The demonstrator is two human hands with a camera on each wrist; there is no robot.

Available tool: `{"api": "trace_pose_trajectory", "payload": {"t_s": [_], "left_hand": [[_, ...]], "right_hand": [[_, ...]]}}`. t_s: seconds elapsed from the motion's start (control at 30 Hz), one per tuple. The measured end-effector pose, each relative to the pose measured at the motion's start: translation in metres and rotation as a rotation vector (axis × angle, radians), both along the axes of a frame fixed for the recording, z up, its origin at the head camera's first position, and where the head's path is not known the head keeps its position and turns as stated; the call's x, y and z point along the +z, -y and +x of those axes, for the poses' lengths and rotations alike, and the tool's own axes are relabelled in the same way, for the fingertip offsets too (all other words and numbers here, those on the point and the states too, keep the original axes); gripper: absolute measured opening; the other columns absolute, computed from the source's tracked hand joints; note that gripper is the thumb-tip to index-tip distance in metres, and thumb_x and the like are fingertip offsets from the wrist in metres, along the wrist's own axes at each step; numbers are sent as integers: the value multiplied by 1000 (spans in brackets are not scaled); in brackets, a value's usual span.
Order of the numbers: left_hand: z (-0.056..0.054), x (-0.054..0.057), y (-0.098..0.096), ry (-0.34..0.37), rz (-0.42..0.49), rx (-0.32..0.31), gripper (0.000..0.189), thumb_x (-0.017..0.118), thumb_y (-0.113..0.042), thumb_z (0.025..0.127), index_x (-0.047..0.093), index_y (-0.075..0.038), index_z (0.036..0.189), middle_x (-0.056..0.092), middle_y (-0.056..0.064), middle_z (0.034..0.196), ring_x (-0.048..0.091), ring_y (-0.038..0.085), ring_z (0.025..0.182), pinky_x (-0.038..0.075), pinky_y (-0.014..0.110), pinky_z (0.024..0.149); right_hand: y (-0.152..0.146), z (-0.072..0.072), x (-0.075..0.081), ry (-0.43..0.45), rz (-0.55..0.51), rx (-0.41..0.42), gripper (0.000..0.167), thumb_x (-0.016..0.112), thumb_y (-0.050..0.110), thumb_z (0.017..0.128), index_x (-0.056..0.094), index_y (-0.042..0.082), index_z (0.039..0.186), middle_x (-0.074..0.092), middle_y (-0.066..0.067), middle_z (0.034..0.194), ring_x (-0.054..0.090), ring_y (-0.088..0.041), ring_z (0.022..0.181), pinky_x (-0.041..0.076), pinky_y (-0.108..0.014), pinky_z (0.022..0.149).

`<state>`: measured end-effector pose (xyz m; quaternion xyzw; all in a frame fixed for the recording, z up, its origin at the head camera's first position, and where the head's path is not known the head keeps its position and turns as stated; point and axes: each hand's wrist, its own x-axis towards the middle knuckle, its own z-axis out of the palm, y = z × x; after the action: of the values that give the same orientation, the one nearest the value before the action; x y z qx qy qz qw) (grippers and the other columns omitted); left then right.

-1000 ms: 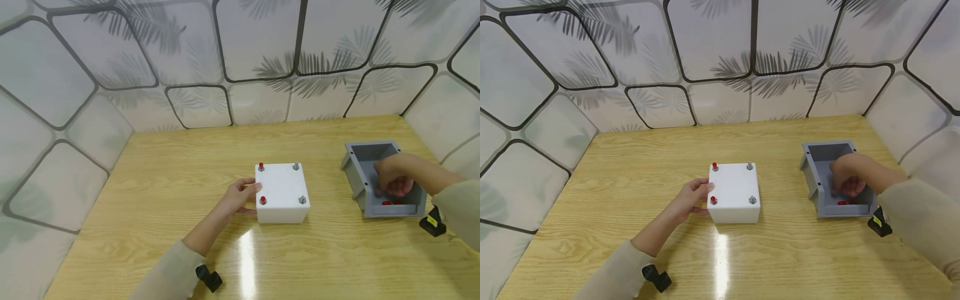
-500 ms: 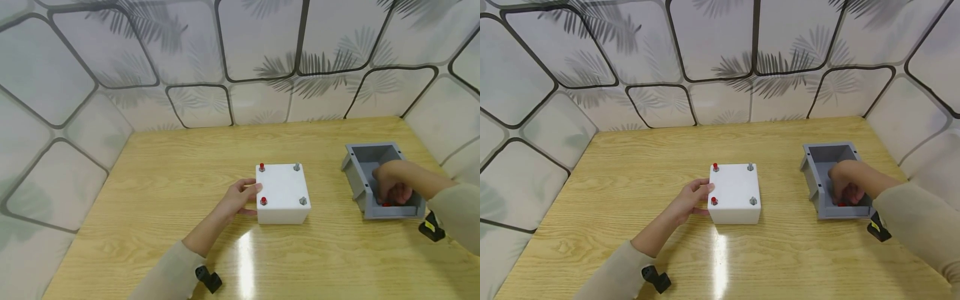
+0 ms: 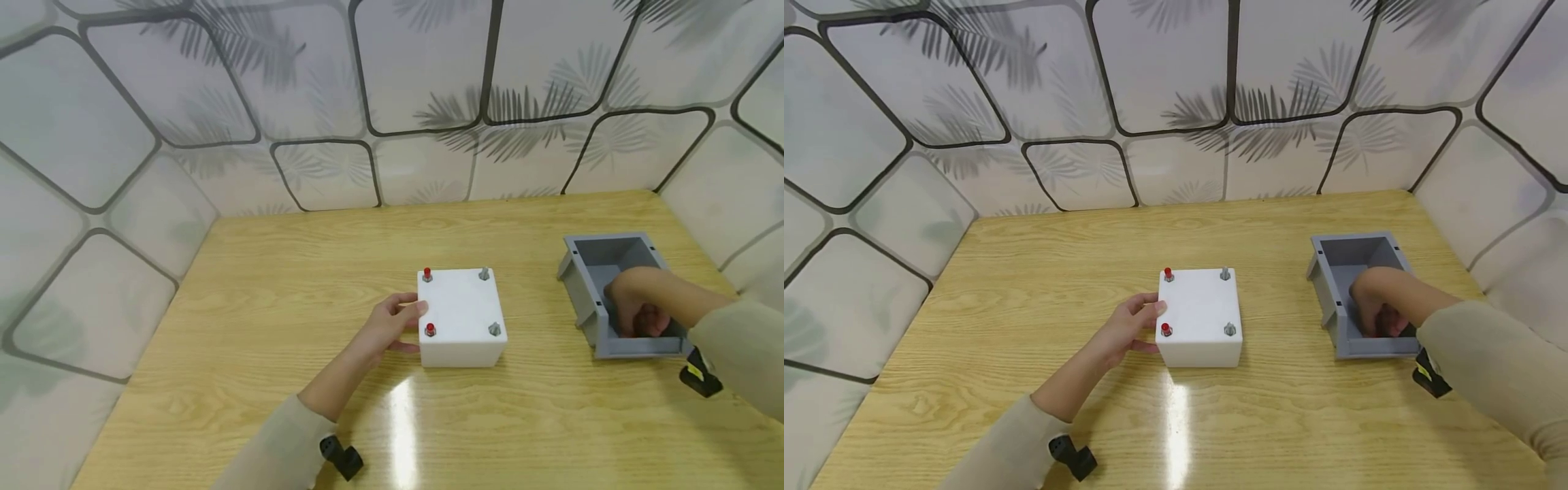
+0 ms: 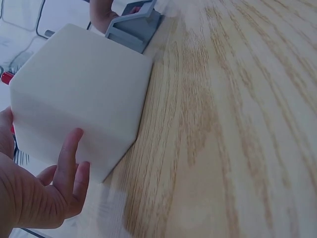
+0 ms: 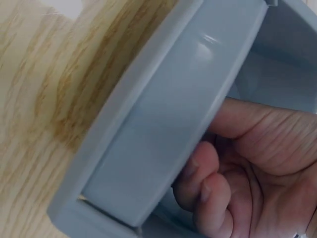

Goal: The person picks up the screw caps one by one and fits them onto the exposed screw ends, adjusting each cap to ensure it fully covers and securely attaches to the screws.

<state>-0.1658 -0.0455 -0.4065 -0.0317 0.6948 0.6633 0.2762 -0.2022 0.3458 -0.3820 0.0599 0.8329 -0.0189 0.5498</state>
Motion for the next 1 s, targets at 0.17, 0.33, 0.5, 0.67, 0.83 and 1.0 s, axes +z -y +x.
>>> {"api": "trace_pose_trajectory", "payload": {"t_s": [0.17, 0.33, 0.5, 0.67, 0.83, 1.0], "left_hand": [[0, 0, 0, -4, -4, 3, 57, 62, -35, 91, 44, -7, 137, 52, 16, 121, 60, 28, 105, 60, 39, 69], [1, 2, 0, -5, -8, 6, 56, 62, -34, 91, 44, -7, 137, 52, 16, 122, 60, 27, 105, 60, 39, 68], [1, 2, 0, -7, -6, 1, 57, 62, -35, 91, 43, -7, 137, 52, 16, 123, 61, 27, 105, 60, 41, 70], [1, 2, -1, -13, -9, 0, 56, 61, -34, 92, 43, -6, 137, 52, 16, 122, 61, 27, 104, 60, 41, 70], [1, 1, -1, -12, -12, -2, 56, 61, -34, 92, 43, -6, 137, 53, 16, 122, 61, 27, 104, 60, 41, 70], [0, 2, -1, -17, -19, -4, 56, 60, -34, 92, 43, -6, 137, 52, 17, 122, 60, 29, 106, 60, 41, 70]], "right_hand": [[0, -1, 1, -4, -15, 30, 29, 74, 18, 80, 55, -5, 79, 65, -7, 70, 61, -15, 65, 52, -22, 58], [-1, -3, 0, 9, -6, 61, 29, 74, 20, 80, 57, -3, 77, 64, -7, 70, 61, -16, 65, 52, -22, 59], [-2, -2, 0, 49, 9, 69, 19, 68, 16, 81, 61, 0, 73, 62, -4, 68, 58, -13, 64, 50, -19, 58], [-4, -2, 5, -48, -99, 4, 21, 67, 14, 83, 55, -3, 79, 65, -8, 69, 62, -16, 63, 55, -25, 59], [-7, -6, 7, -97, -166, -59, 22, 61, 14, 86, 48, -4, 82, 64, -8, 67, 62, -15, 60, 56, -26, 59], [-10, -11, 7, -155, -195, -60, 19, 56, 13, 86, 49, -4, 81, 65, -11, 67, 64, -17, 60, 57, -27, 57]]}}
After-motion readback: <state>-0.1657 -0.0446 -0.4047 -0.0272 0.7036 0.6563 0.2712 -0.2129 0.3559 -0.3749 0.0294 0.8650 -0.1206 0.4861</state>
